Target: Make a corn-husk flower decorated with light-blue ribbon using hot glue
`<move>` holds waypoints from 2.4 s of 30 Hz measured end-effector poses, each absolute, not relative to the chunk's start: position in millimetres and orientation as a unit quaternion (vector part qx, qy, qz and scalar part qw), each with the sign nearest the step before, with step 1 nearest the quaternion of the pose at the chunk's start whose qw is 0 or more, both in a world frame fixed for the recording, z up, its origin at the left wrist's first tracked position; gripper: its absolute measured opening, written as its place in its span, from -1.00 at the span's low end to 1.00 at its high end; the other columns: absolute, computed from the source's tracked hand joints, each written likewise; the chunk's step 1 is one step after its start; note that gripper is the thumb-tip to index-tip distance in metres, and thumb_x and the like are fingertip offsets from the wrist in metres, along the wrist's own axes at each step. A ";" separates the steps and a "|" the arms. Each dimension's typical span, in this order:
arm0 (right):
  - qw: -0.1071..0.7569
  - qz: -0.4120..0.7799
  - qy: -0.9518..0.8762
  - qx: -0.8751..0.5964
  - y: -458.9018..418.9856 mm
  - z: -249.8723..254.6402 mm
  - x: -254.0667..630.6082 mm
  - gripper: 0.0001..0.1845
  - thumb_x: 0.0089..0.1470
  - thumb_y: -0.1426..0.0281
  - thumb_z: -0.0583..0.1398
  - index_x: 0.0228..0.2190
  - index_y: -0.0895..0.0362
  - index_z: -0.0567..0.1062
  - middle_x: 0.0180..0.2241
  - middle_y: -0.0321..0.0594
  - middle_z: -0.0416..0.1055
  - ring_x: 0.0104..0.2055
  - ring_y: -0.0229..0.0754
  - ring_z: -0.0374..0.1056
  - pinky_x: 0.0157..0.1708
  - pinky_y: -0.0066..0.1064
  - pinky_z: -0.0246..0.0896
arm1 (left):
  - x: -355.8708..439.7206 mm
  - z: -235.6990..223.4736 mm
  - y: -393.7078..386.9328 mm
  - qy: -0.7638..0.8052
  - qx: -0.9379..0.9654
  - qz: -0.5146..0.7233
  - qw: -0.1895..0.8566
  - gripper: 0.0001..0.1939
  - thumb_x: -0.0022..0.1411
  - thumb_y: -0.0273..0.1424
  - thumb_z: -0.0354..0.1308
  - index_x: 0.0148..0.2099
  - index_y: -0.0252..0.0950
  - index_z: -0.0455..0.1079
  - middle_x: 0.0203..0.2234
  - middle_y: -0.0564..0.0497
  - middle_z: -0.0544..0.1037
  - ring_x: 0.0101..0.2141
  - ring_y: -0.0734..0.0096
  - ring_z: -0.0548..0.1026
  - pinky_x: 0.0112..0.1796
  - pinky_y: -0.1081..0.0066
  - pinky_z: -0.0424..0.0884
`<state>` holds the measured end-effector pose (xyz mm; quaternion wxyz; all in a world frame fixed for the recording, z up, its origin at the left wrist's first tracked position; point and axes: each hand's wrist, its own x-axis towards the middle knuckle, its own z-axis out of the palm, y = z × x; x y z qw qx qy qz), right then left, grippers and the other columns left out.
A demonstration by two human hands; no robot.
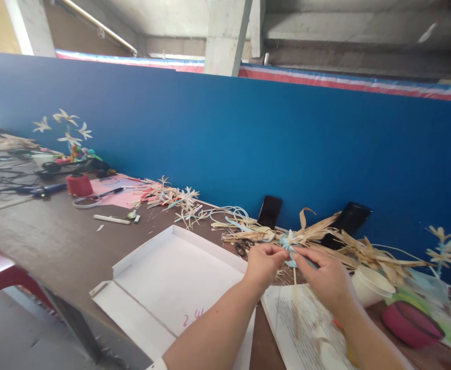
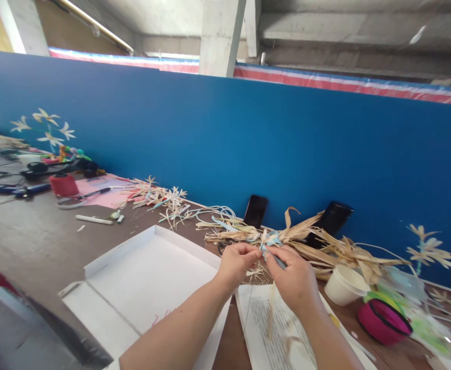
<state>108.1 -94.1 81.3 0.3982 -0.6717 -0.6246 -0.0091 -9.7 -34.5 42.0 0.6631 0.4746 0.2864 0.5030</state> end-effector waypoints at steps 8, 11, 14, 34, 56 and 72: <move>0.355 -0.077 -0.617 -0.698 -96.7 79.6 96.4 -0.69 0.01 0.14 0.12 -0.32 0.01 0.57 -0.24 -0.25 0.49 -0.20 -0.10 0.39 -0.17 -0.33 0.20 | -11.9 45.2 -42.3 0.357 0.555 0.538 0.525 -0.88 -0.03 -0.41 0.14 -0.49 -0.33 0.47 -0.60 0.05 0.50 -0.53 0.47 0.39 -0.45 0.49 0.27; 0.372 -0.063 -0.584 -0.719 -95.4 80.5 93.0 -0.69 -0.04 0.09 0.14 -0.38 -0.02 0.58 -0.27 -0.27 0.50 -0.23 -0.08 0.40 -0.23 -0.34 0.21 | -11.6 44.7 -45.7 0.367 0.583 0.549 0.474 -0.85 0.01 -0.43 0.09 -0.46 -0.30 0.49 -0.56 0.05 0.53 -0.49 0.46 0.42 -0.41 0.48 0.28; 0.396 -0.025 -0.550 -0.735 -92.1 81.8 90.3 -0.71 -0.09 0.09 0.17 -0.43 -0.03 0.59 -0.30 -0.28 0.52 -0.24 -0.06 0.40 -0.25 -0.33 0.21 | -10.9 43.2 -48.0 0.369 0.608 0.560 0.425 -0.83 0.06 -0.43 0.07 -0.42 -0.27 0.50 -0.53 0.05 0.54 -0.46 0.45 0.42 -0.38 0.47 0.28; 0.552 0.263 -0.435 -0.661 -88.2 95.9 109.4 -0.63 -0.30 0.16 0.33 -0.45 0.18 0.60 -0.56 -0.17 0.48 -0.47 -0.11 0.39 -0.46 -0.37 0.25 | -13.9 46.4 -40.1 0.151 0.434 0.421 0.782 -0.61 -0.06 -0.16 0.25 -0.35 -0.43 0.50 -0.44 -0.10 0.52 -0.51 0.55 0.37 -0.46 0.52 0.31; 0.506 0.263 -0.466 -0.676 -94.9 92.7 105.0 -0.65 -0.21 0.19 0.28 -0.35 0.12 0.59 -0.48 -0.20 0.53 -0.39 -0.06 0.43 -0.40 -0.35 0.28 | -9.4 46.7 -41.0 0.220 0.434 0.469 0.737 -0.64 -0.19 -0.20 0.31 -0.47 -0.41 0.41 -0.56 0.00 0.47 -0.58 0.58 0.35 -0.44 0.46 0.34; 0.456 0.043 -0.542 -0.704 -91.9 78.0 102.5 -0.68 -0.13 0.12 0.20 -0.39 0.05 0.60 -0.29 -0.20 0.52 -0.16 -0.01 0.38 -0.15 -0.29 0.20 | -6.8 43.2 -37.9 0.284 0.446 0.496 0.688 -0.80 -0.07 -0.32 0.23 -0.47 -0.38 0.39 -0.61 0.04 0.45 -0.60 0.55 0.36 -0.49 0.48 0.37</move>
